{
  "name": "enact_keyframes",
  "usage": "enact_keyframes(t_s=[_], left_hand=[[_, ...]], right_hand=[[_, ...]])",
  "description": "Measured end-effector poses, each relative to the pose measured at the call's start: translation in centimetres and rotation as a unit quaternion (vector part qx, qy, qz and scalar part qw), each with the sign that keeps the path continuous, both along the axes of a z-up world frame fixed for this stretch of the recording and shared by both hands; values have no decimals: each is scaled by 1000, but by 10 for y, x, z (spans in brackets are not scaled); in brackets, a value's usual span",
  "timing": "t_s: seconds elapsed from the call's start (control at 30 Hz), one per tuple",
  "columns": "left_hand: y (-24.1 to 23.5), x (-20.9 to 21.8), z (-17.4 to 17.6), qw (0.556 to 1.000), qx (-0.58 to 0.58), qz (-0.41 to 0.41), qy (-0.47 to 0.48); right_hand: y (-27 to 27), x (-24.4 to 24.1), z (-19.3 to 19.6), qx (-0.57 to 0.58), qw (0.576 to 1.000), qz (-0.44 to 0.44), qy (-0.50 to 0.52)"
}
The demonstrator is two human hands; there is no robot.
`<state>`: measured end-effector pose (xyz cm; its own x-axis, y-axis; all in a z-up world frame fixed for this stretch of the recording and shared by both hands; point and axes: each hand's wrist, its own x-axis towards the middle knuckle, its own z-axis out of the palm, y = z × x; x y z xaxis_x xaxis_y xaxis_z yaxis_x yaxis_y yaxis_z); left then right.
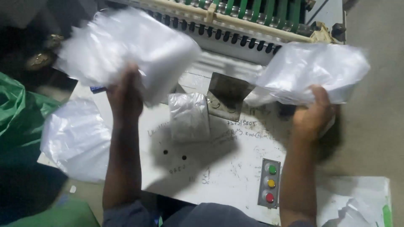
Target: Folding and stacking plastic bags as they are produced by a packaging machine
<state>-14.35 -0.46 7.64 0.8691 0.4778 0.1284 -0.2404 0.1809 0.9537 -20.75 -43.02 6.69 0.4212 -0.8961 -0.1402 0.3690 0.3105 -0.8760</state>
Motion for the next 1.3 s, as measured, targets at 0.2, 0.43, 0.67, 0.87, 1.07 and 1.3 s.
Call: enact_keyframes(t_s=[0.2,0.43,0.67,0.87,1.07,1.3], left_hand=[[-62,-126,-42,932,-100,-292,187],[-61,-111,-70,897,171,-275,301],[-63,-229,-111,856,482,-175,-65],[-51,-280,-128,760,277,-583,-79],[-55,-275,-95,741,61,-582,329],[-43,-250,-114,811,257,-524,41]], right_hand=[[-10,-64,96,-196,950,243,-19],[-28,-128,80,-638,711,240,171],[51,-195,49,-316,539,756,-193],[71,-220,-20,-243,489,835,-64],[79,-229,-50,-422,663,538,306],[98,-258,-108,-50,615,773,149]])
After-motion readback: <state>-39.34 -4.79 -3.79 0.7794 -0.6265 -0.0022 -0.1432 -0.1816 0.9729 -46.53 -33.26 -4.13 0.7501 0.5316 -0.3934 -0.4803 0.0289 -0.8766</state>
